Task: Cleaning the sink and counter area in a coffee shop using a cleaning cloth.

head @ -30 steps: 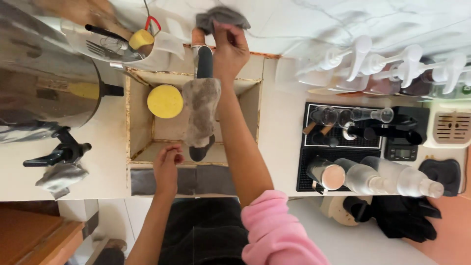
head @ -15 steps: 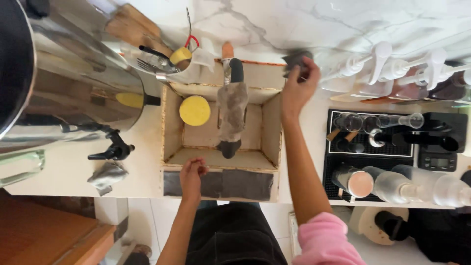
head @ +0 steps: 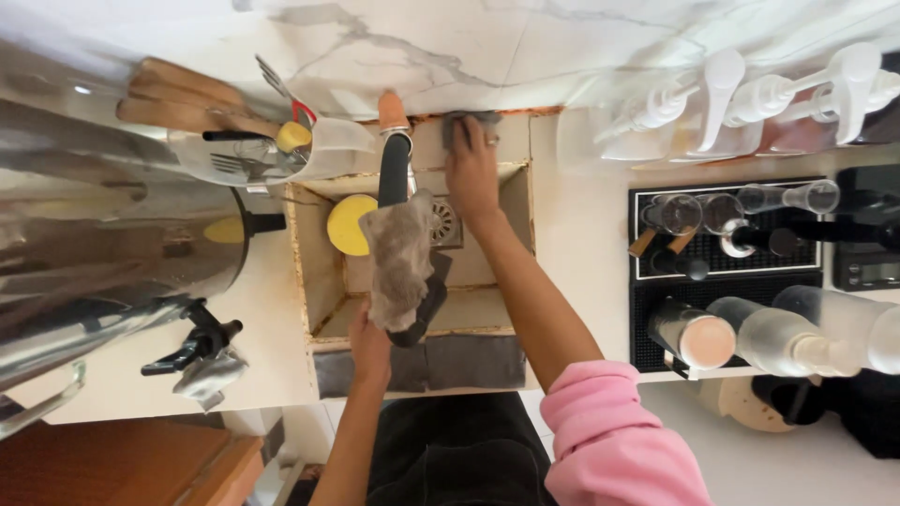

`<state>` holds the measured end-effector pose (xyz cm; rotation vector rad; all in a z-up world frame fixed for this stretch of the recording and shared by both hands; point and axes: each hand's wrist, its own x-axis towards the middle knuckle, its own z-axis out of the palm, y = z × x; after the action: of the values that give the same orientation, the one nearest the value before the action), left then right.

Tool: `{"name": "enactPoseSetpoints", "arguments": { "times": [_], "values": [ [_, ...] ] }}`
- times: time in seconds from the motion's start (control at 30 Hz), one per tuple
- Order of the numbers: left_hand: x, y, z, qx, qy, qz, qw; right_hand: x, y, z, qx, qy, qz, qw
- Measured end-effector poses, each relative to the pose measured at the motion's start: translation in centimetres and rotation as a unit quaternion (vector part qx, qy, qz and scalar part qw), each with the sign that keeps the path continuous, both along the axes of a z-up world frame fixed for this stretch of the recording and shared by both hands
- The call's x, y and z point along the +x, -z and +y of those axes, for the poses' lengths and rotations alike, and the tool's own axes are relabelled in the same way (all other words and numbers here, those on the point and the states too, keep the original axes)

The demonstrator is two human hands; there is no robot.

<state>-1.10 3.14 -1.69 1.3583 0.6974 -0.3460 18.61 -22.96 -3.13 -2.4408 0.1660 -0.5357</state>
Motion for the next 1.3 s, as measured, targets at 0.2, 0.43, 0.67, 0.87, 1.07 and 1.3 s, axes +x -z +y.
{"name": "enactPoseSetpoints", "arguments": {
  "times": [0.2,0.43,0.67,0.87,1.07,1.3],
  "values": [
    [4.1,0.1,-0.5,-0.189,-0.05,-0.034,0.98,-2.8,-1.1,3.4,0.124,-0.146,-0.028,0.981],
    [9.9,-1.7,-2.0,0.042,0.055,-0.083,0.994,-13.1,-3.1,5.0,0.222,-0.081,0.067,0.969],
    [16.0,-17.2,-8.4,0.023,0.198,-0.371,0.907,-15.4,-4.4,6.1,0.342,0.058,0.297,0.89],
    [16.8,-7.6,-5.7,-0.109,0.214,-0.352,0.905,-17.3,-2.5,9.8,0.393,-0.038,0.141,0.908],
    [15.9,-2.6,-4.4,-0.474,0.013,-0.145,0.868,-18.1,-3.3,11.0,0.215,0.006,0.121,0.969],
    [9.6,-1.7,-2.3,-0.227,0.091,-0.097,0.965,-16.6,-10.9,9.4,0.097,-0.035,0.061,0.993]
  ]
}}
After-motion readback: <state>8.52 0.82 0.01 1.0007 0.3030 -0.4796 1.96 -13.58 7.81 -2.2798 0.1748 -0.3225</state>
